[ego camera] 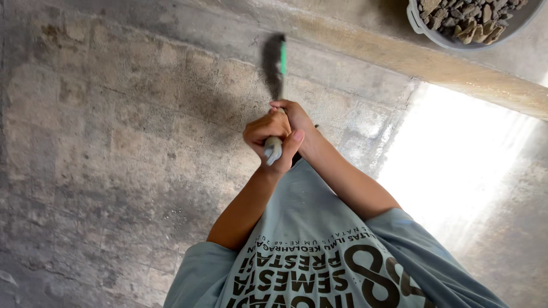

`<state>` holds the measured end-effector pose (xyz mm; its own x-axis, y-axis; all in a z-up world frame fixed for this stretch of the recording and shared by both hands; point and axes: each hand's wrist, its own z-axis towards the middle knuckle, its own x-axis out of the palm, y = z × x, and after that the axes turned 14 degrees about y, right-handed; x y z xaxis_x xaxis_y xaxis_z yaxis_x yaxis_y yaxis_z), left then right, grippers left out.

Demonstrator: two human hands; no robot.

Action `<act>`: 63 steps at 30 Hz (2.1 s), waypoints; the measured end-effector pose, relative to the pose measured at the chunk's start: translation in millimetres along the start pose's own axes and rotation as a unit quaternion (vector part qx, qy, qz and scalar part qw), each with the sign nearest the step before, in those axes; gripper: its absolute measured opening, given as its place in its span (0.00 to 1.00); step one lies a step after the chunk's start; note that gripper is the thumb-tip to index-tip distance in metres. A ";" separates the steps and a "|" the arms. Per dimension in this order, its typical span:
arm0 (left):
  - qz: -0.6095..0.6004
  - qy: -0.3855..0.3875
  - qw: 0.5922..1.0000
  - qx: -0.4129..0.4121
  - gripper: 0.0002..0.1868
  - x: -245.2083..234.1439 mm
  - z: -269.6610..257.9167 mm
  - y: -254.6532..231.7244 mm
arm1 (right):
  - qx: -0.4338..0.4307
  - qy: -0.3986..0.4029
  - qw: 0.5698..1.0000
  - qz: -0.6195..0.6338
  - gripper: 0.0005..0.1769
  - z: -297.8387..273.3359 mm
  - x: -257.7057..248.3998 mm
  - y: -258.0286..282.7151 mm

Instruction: The person sweeps the concrete floor of a narrow indoor area using a broom, pushing debris along the walls and around a parked motorcycle.

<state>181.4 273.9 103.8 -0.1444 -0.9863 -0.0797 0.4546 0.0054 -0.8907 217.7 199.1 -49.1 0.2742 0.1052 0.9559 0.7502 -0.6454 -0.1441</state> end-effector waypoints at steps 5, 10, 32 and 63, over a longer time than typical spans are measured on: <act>-0.266 -0.078 0.961 -0.019 0.16 28.3 -9.2 -9.9 | -0.093 -0.123 0.988 0.004 0.10 -75.1 15.3 -6.4; -0.295 0.115 0.935 -0.162 0.19 40.7 -13.4 58.1 | -0.221 -0.215 0.951 0.002 0.09 -95.5 -54.6 47.4; 0.056 0.317 0.946 0.049 0.24 -139.0 17.7 35.8 | -0.004 0.075 0.987 0.142 0.23 106.1 6.8 -58.6; 0.015 0.190 0.978 -0.081 0.19 -166.5 0.4 38.7 | -0.102 -0.033 0.990 0.092 0.05 164.2 -37.7 -57.7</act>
<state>223.3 438.3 82.8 -0.4636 -0.8529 -0.2399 0.3219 0.0901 -0.9425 262.9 356.7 -118.9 0.4386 0.0168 0.8985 0.5481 -0.7973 -0.2526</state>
